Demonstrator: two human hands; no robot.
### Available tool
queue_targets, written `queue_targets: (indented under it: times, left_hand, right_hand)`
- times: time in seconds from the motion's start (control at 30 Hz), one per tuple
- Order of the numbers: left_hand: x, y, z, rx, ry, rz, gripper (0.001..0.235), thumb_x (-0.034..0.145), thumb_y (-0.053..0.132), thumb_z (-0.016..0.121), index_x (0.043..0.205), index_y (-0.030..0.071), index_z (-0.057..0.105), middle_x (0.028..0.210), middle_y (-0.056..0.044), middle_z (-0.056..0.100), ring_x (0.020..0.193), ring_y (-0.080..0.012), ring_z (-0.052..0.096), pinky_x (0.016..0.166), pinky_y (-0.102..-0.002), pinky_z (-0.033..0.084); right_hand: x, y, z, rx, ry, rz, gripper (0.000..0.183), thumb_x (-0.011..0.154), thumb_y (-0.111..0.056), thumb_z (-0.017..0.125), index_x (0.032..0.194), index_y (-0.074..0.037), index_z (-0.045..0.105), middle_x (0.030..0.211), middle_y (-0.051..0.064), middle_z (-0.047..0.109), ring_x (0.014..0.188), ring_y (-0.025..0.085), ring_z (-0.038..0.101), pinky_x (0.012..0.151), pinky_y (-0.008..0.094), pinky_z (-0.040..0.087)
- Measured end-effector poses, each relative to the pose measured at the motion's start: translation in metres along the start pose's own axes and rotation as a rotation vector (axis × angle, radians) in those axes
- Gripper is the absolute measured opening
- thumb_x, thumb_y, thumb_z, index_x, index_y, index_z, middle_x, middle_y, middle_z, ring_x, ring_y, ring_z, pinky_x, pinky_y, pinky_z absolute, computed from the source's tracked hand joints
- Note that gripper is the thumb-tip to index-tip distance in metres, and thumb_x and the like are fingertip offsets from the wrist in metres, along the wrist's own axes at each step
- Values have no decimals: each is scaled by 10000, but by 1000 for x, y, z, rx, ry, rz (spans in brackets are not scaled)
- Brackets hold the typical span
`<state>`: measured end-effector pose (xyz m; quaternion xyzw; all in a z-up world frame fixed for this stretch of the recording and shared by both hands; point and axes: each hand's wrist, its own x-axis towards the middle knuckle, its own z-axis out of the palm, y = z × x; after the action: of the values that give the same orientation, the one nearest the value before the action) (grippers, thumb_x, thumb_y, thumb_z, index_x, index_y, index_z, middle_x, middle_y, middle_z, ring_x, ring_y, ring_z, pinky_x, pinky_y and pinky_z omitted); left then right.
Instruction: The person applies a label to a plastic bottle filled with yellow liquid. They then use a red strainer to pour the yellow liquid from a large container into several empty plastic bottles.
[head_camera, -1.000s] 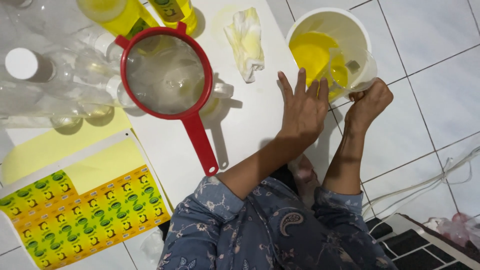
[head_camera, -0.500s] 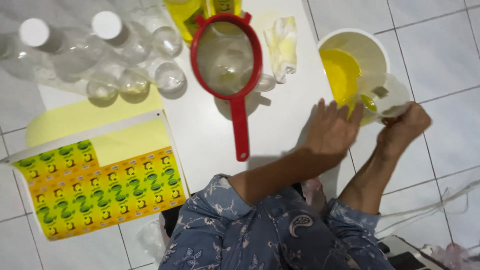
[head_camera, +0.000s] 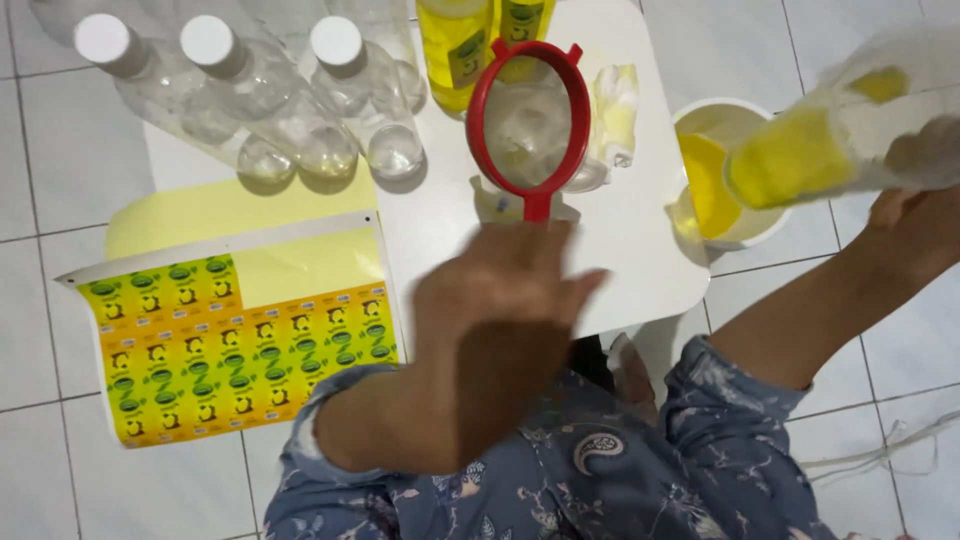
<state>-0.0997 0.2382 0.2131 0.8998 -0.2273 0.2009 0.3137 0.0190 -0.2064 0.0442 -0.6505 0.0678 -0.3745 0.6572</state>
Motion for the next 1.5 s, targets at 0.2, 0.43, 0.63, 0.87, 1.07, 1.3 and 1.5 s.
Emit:
queue_targets:
  times: [0.2,0.43,0.63,0.87,1.07,1.3,1.5]
  left_hand:
    - [-7,-41,0,299,-227,-314,494,963,510,688,806,42,666,625,-113,617,465,-274,557,387,-412,414]
    - [2,-51,5,87,-260,-224,389,920,399,717,948,23,617,571,-94,613,417,-272,561,379,-401,429]
    - [0,-63,12,162,-260,19,603,727,160,740,1287,0,580,583,-62,632,430,-214,593,406,-333,412]
    - [-5,-87,41,50,-343,90,607,878,344,753,1368,59,536,627,-75,625,456,-235,579,422,-359,425]
    - [8,-100,48,-272,-495,14,379,851,226,778,1115,46,573,706,-141,643,553,-312,642,478,-407,489]
    - [17,-105,34,-385,-532,77,265,856,196,780,909,20,589,659,-80,609,611,-250,612,575,-368,511]
    - [18,-118,39,-565,-564,95,320,753,97,811,1016,60,634,830,-61,696,868,-257,683,787,-373,535]
  right_hand:
    - [3,1,41,54,-37,-131,96,1060,-109,604,1014,-40,650,1001,147,671,923,241,644,949,399,615]
    - [5,-5,97,106,-94,-326,305,1070,-257,552,1176,-2,681,1140,241,715,1090,352,715,1026,523,644]
    - [-22,-58,146,-147,-387,-573,226,1185,109,423,1397,79,494,1377,348,568,1331,478,580,1190,584,505]
    - [14,-13,118,156,-532,-162,407,1153,-343,453,1466,-92,525,1312,122,534,952,85,445,614,150,306]
    - [64,39,85,-191,-782,-78,242,1302,-48,353,1541,-78,329,1439,157,394,1380,231,466,1357,381,398]
    - [9,-42,167,-140,-517,-307,348,1261,-298,489,1434,-1,544,1355,239,566,1310,411,617,1205,562,594]
    - [-14,-87,215,-317,-258,-313,497,1167,-496,698,1148,-10,803,993,131,775,922,237,825,841,328,714]
